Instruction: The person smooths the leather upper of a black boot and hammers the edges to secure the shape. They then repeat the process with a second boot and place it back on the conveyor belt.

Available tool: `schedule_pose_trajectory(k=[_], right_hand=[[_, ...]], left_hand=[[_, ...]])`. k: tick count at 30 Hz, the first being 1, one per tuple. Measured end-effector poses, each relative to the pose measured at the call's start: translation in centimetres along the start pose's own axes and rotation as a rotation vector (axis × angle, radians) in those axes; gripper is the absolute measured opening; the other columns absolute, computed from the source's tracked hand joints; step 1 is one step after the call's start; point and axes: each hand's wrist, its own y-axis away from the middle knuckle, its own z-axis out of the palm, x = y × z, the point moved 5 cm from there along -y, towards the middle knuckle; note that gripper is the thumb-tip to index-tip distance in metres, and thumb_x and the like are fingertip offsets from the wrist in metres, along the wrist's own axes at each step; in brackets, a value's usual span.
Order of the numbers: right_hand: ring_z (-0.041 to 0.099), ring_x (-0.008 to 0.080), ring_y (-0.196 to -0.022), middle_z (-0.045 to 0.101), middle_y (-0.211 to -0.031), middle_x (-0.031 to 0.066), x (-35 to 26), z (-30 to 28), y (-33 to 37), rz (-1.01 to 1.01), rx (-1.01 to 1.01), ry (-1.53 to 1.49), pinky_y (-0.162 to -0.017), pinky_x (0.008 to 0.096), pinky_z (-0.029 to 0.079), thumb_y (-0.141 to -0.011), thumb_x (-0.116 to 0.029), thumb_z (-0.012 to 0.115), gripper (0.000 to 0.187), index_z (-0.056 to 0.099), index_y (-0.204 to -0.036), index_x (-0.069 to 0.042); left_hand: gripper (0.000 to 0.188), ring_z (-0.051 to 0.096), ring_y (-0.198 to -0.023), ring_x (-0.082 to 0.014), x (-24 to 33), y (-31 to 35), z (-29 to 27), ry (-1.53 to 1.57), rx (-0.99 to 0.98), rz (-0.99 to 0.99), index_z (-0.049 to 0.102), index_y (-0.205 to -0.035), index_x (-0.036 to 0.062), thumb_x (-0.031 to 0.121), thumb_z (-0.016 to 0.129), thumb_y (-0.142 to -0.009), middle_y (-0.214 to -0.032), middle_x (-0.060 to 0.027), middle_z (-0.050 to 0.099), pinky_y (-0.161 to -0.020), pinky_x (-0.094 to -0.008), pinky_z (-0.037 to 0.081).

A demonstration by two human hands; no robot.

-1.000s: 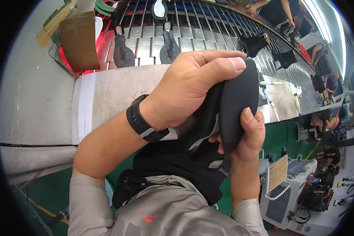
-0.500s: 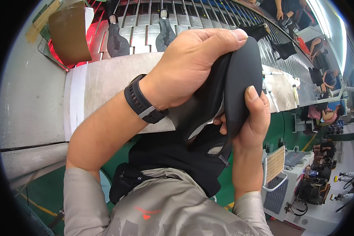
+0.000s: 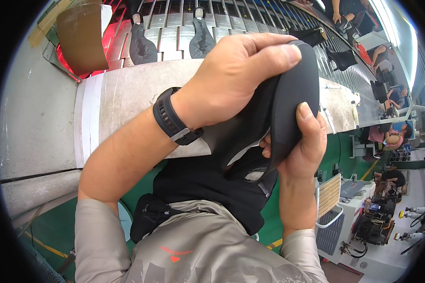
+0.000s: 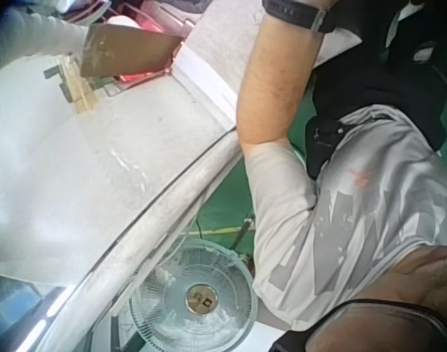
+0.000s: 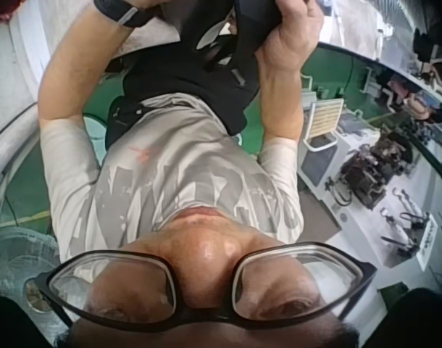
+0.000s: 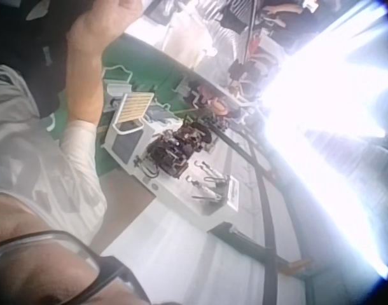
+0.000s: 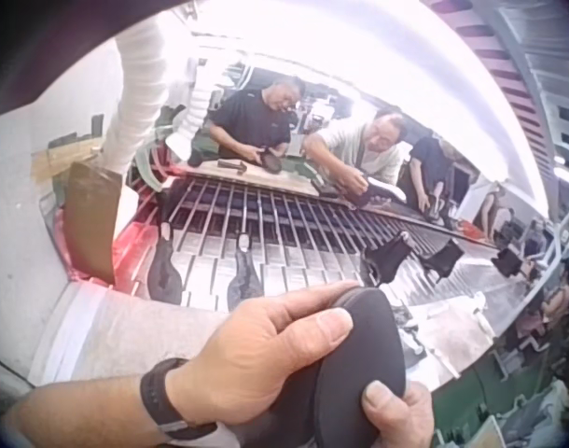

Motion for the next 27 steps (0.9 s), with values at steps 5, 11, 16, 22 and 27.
schedule_pose_trajectory(k=[5, 11, 16, 22, 27], right_hand=[[0.067, 0.0203, -0.052, 0.072, -0.077, 0.0151, -0.3, 0.9, 0.9, 0.000, -0.025, -0.020, -0.045, 0.0317, 0.058, -0.104, -0.023, 0.060, 0.032, 0.067, -0.106, 0.008], [0.067, 0.0189, -0.059, 0.072, -0.078, 0.0123, 0.3, 1.8, 5.2, -0.005, 0.027, -0.017, -0.053, 0.0279, 0.051, -0.106, -0.030, 0.058, 0.041, 0.066, -0.106, 0.010], [0.059, 0.0176, -0.054, 0.066, -0.070, 0.0093, 0.4, 2.3, 8.8, -0.402, -0.301, 0.365, -0.050, 0.0287, 0.045, -0.106, -0.026, 0.061, 0.035, 0.064, -0.095, 0.007], [0.052, 0.0182, -0.047, 0.058, -0.063, 0.0061, 1.0, 4.7, 10.1, -0.550, -0.404, 0.331, -0.045, 0.0326, 0.042, -0.103, -0.015, 0.066, 0.025, 0.061, -0.088, 0.005], [0.052, 0.0211, -0.047, 0.057, -0.062, 0.0071, 1.0, 6.1, 10.6, -0.582, -0.433, 0.325, -0.045, 0.0330, 0.042, -0.100, -0.007, 0.065, 0.019, 0.062, -0.087, 0.005]], left_hand=[[0.070, 0.056, -0.136, -0.0220, 0.8, 2.1, 0.3, -0.016, -0.105, 0.066, 0.040, -0.157, -0.0066, 0.020, 0.061, -0.096, -0.148, -0.0168, 0.057, -0.119, -0.0371, 0.040], [0.080, 0.060, -0.132, -0.0279, 3.8, 7.2, 1.6, -0.122, 0.025, 0.022, 0.044, -0.150, -0.0086, 0.053, 0.062, -0.101, -0.147, -0.0253, 0.058, -0.113, -0.0406, 0.047], [0.079, 0.058, -0.135, -0.0348, 6.5, 12.5, 3.2, -0.225, -0.065, -0.006, 0.035, -0.152, -0.0180, 0.044, 0.051, -0.105, -0.152, -0.0348, 0.049, -0.114, -0.0429, 0.046], [0.087, 0.057, -0.137, -0.0388, 7.4, 15.3, 3.6, -0.255, 0.025, 0.133, 0.034, -0.151, -0.0199, 0.053, 0.052, -0.107, -0.148, -0.0406, 0.049, -0.111, -0.0419, 0.048], [0.068, 0.070, -0.118, -0.0355, 8.7, 16.2, 3.2, -0.616, 0.043, 0.195, 0.052, -0.139, -0.0172, 0.044, 0.051, -0.110, -0.130, -0.0361, 0.065, -0.100, -0.0386, 0.056]])
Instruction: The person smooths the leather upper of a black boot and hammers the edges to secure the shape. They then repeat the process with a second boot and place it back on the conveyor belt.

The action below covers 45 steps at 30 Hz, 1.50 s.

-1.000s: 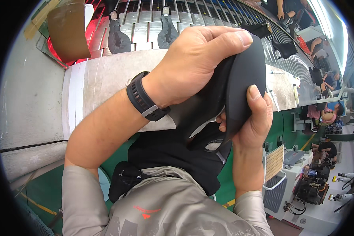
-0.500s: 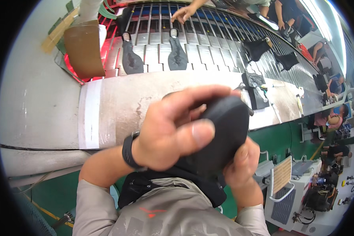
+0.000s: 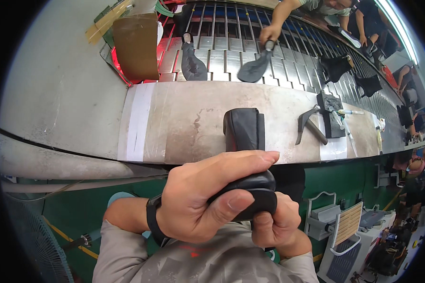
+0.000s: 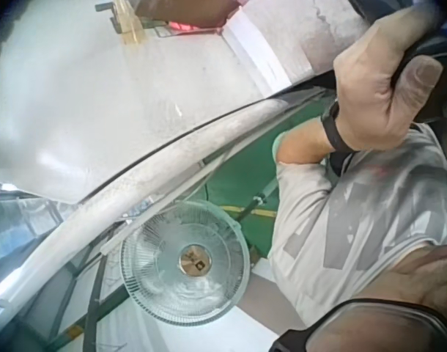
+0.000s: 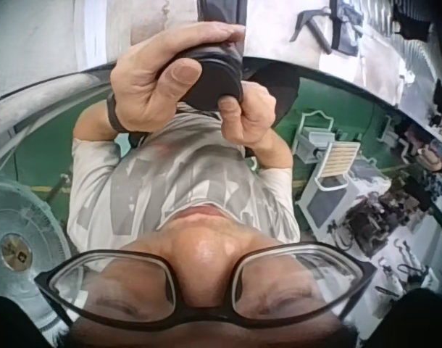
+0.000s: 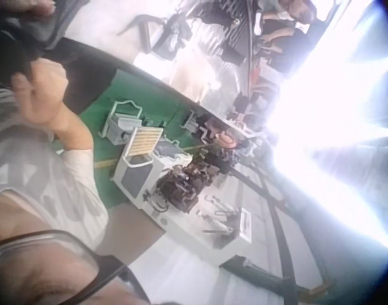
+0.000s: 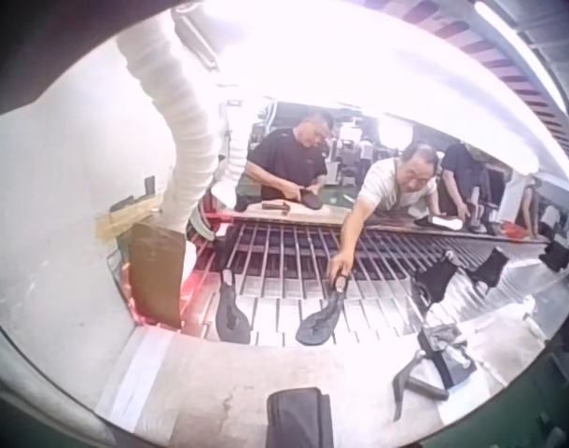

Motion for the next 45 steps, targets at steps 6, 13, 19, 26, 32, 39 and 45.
schedule_pose_trajectory(k=[6, 13, 19, 26, 32, 39, 45], right_hand=[[0.052, 0.0239, -0.045, 0.057, -0.060, 0.0080, -0.3, 0.5, -0.7, 0.087, -0.035, 0.014, -0.044, 0.0345, 0.041, -0.096, -0.003, 0.068, 0.015, 0.064, -0.083, 0.003], [0.050, 0.0240, -0.043, 0.056, -0.058, 0.0069, -0.2, 1.9, -1.6, 0.085, -0.061, -0.010, -0.043, 0.0356, 0.040, -0.091, -0.003, 0.074, 0.014, 0.065, -0.081, 0.001], [0.053, 0.0259, -0.042, 0.054, -0.056, 0.0073, -0.5, 2.1, -3.1, 0.115, -0.145, 0.081, -0.041, 0.0372, 0.040, -0.090, -0.006, 0.077, 0.016, 0.064, -0.083, -0.001], [0.067, 0.0345, -0.057, 0.063, -0.061, 0.0130, 6.3, 2.8, -5.9, 0.063, -0.526, 0.640, -0.053, 0.0461, 0.051, -0.096, -0.029, 0.071, 0.030, 0.058, -0.082, -0.006], [0.062, 0.0261, -0.070, 0.066, -0.105, 0.0133, 10.7, -0.8, -1.3, -0.069, -0.236, 0.838, -0.064, 0.0371, 0.053, -0.079, -0.013, 0.087, 0.025, 0.071, -0.095, -0.002], [0.074, 0.0318, -0.075, 0.074, -0.111, 0.0279, 11.2, -0.8, -1.8, -0.158, -0.246, 0.718, -0.066, 0.0380, 0.059, -0.083, -0.018, 0.086, 0.026, 0.070, -0.091, 0.001], [0.073, 0.0371, -0.078, 0.069, -0.122, 0.0323, 11.6, -0.8, -1.0, -0.257, -0.159, 0.754, -0.067, 0.0406, 0.059, -0.078, -0.015, 0.087, 0.027, 0.065, -0.086, -0.002]], left_hand=[[0.055, 0.072, -0.114, -0.0341, 0.9, -0.3, -0.9, -0.079, 0.009, -0.038, 0.058, -0.131, -0.0151, 0.036, 0.057, -0.109, -0.123, -0.0339, 0.069, -0.098, -0.0389, 0.058], [0.052, 0.073, -0.109, -0.0334, 1.8, -0.2, -2.2, -0.158, 0.085, -0.131, 0.062, -0.123, -0.0127, 0.037, 0.062, -0.107, -0.116, -0.0289, 0.072, -0.096, -0.0421, 0.060], [0.042, 0.074, -0.104, -0.0336, 1.4, 0.1, -2.7, -0.303, 0.032, -0.133, 0.062, -0.118, -0.0094, 0.032, 0.059, -0.109, -0.110, -0.0253, 0.073, -0.094, -0.0428, 0.060], [0.038, 0.065, -0.125, -0.0290, -10.0, 6.9, -3.8, -0.110, 0.582, -0.005, 0.059, -0.136, -0.0048, 0.025, 0.052, -0.112, -0.134, -0.0225, 0.067, -0.109, -0.0397, 0.049], [0.044, 0.062, -0.134, -0.0282, -14.6, 7.5, -2.4, -0.459, 0.284, -0.092, 0.059, -0.145, -0.0009, 0.012, 0.066, -0.104, -0.145, -0.0177, 0.065, -0.113, -0.0352, 0.045], [0.037, 0.062, -0.135, -0.0327, -14.9, 7.1, -2.3, -0.618, 0.150, 0.107, 0.061, -0.141, -0.0050, 0.005, 0.061, -0.105, -0.141, -0.0254, 0.065, -0.115, -0.0403, 0.046], [0.033, 0.066, -0.129, -0.0350, -14.5, 6.8, -1.6, -0.611, 0.188, 0.124, 0.064, -0.135, -0.0088, -0.001, 0.060, -0.103, -0.133, -0.0285, 0.068, -0.112, -0.0410, 0.049]])
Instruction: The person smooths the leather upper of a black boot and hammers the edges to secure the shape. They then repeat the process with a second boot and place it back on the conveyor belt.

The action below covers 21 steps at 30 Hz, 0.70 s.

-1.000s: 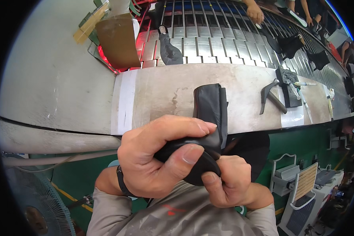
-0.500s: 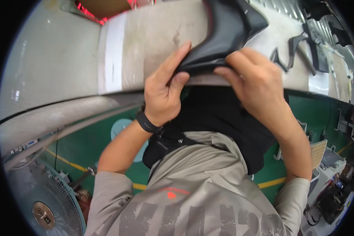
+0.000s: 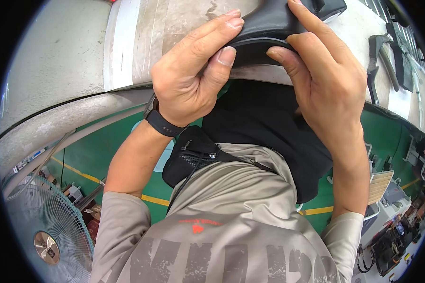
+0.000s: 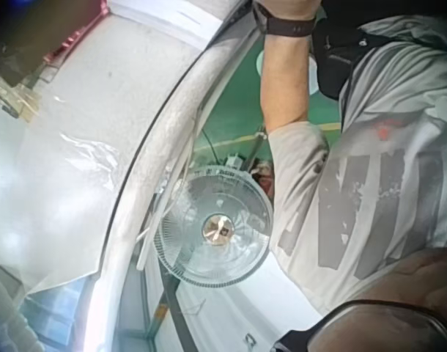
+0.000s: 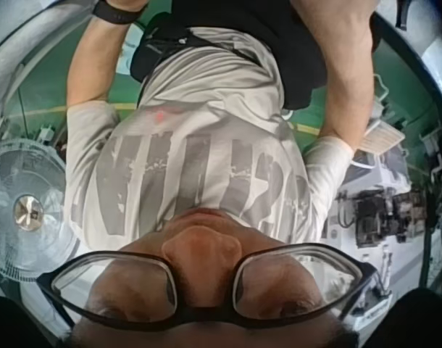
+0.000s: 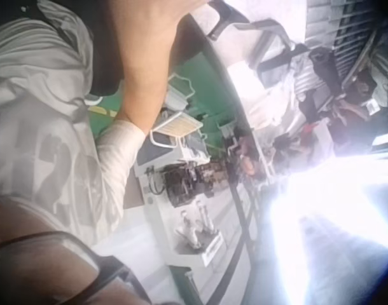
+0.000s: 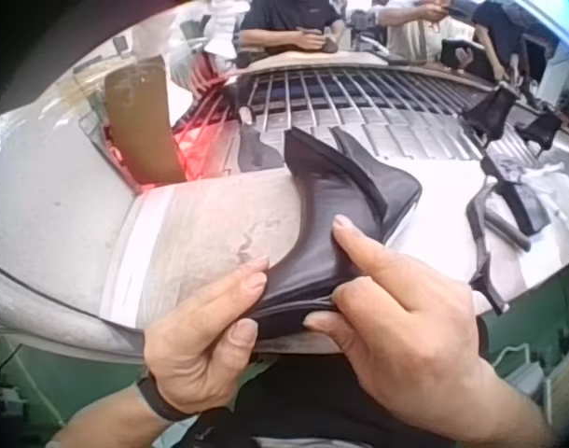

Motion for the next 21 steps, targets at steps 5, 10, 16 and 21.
schedule_pose_trajectory(k=[5, 10, 16, 21], right_hand=[[0.073, 0.0366, -0.078, 0.069, -0.122, 0.0325, 0.0, -0.3, -0.3, 0.064, -0.028, -0.029, -0.067, 0.0406, 0.059, -0.078, -0.016, 0.088, 0.027, 0.065, -0.085, -0.002], [0.073, 0.0364, -0.078, 0.069, -0.123, 0.0326, -0.2, -0.5, -0.7, 0.081, -0.037, -0.044, -0.067, 0.0405, 0.059, -0.077, -0.016, 0.088, 0.028, 0.065, -0.085, -0.002], [0.073, 0.0362, -0.078, 0.068, -0.124, 0.0327, 0.0, -0.7, -1.1, 0.101, -0.063, -0.066, -0.067, 0.0403, 0.059, -0.077, -0.016, 0.088, 0.028, 0.065, -0.084, -0.002], [0.073, 0.0360, -0.078, 0.068, -0.125, 0.0329, 0.6, -0.8, -1.3, 0.120, -0.080, -0.109, -0.068, 0.0402, 0.059, -0.077, -0.016, 0.088, 0.028, 0.064, -0.084, -0.002]], left_hand=[[0.032, 0.068, -0.124, -0.0354, 0.0, -0.5, -0.3, -0.070, -0.025, 0.045, 0.065, -0.132, -0.0091, -0.001, 0.066, -0.100, -0.129, -0.0281, 0.070, -0.107, -0.0400, 0.053], [0.033, 0.077, -0.103, -0.0285, -0.6, -1.2, 0.0, -0.067, 0.109, 0.100, 0.075, -0.116, -0.0015, 0.003, 0.085, -0.085, -0.112, -0.0197, 0.078, -0.088, -0.0322, 0.060], [0.025, 0.071, -0.117, -0.0310, 0.4, -1.6, 0.1, 0.052, 0.092, -0.144, 0.070, -0.118, -0.0071, -0.006, 0.074, -0.093, -0.118, -0.0257, 0.074, -0.102, -0.0387, 0.056], [0.029, 0.067, -0.118, -0.0239, 0.0, -2.3, 0.4, 0.151, 0.032, -0.464, 0.064, -0.118, -0.0041, -0.005, 0.074, -0.091, -0.122, -0.0178, 0.069, -0.100, -0.0354, 0.055]])
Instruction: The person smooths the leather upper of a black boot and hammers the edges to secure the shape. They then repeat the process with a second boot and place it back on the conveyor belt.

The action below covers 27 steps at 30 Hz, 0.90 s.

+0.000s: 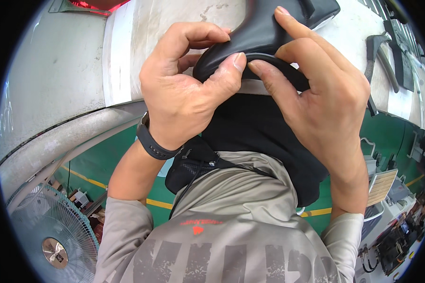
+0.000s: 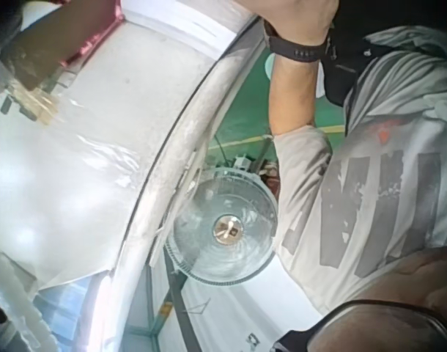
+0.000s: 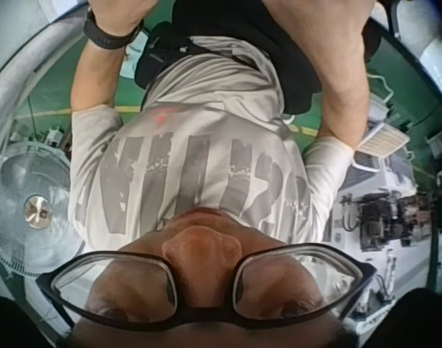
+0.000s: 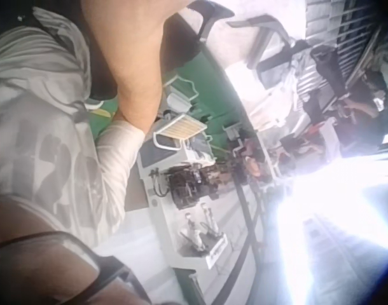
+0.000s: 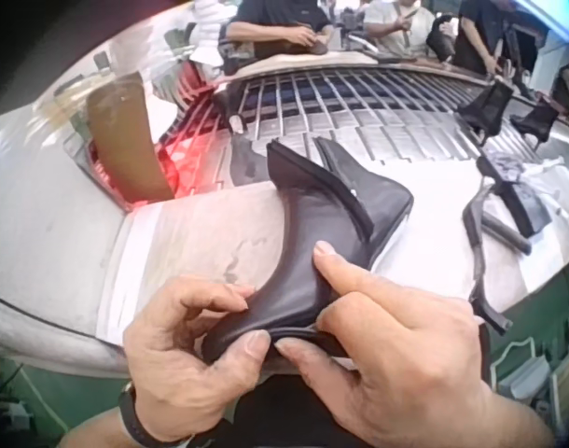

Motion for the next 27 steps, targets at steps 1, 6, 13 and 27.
schedule_pose_trajectory(k=[1, 6, 13, 27], right_hand=[[0.073, 0.0359, -0.078, 0.068, -0.125, 0.0329, 0.1, -0.3, -0.2, 0.005, -0.007, -0.013, -0.068, 0.0402, 0.059, -0.077, -0.016, 0.088, 0.028, 0.064, -0.084, -0.002], [0.073, 0.0352, -0.078, 0.066, -0.128, 0.0337, 3.2, -2.2, -0.4, -0.011, -0.157, -0.036, -0.068, 0.0395, 0.059, -0.077, -0.016, 0.087, 0.028, 0.064, -0.083, -0.003], [0.070, 0.0304, -0.068, 0.063, -0.132, 0.0344, 3.9, -2.4, -0.5, -0.020, -0.404, -0.005, -0.062, 0.0378, 0.057, -0.080, -0.018, 0.084, 0.028, 0.060, -0.077, -0.005], [0.071, 0.0239, -0.073, 0.074, -0.116, 0.0171, 4.3, -1.5, 1.0, -0.286, -0.097, 0.179, -0.062, 0.0355, 0.057, -0.075, -0.019, 0.082, 0.020, 0.068, -0.074, -0.004]], left_hand=[[0.029, 0.067, -0.118, -0.0239, 0.1, -0.3, 0.1, 0.004, -0.006, 0.004, 0.064, -0.118, -0.0041, -0.005, 0.074, -0.091, -0.122, -0.0178, 0.069, -0.100, -0.0354, 0.055], [0.027, 0.059, -0.119, -0.0192, 1.1, -1.2, 0.7, -0.011, -0.139, 0.074, 0.064, -0.117, -0.0010, -0.004, 0.069, -0.091, -0.129, -0.0128, 0.060, -0.096, -0.0332, 0.054], [0.025, 0.057, -0.105, -0.0154, 1.3, -2.4, 1.2, -0.105, -0.194, 0.149, 0.063, -0.113, 0.0024, -0.002, 0.071, -0.089, -0.117, -0.0076, 0.056, -0.089, -0.0310, 0.051], [0.028, 0.044, -0.080, -0.0139, 3.6, -5.7, 3.2, -0.447, -0.358, 0.092, 0.052, -0.087, 0.0038, 0.007, 0.079, -0.080, -0.087, -0.0016, 0.047, -0.073, -0.0270, 0.039]])
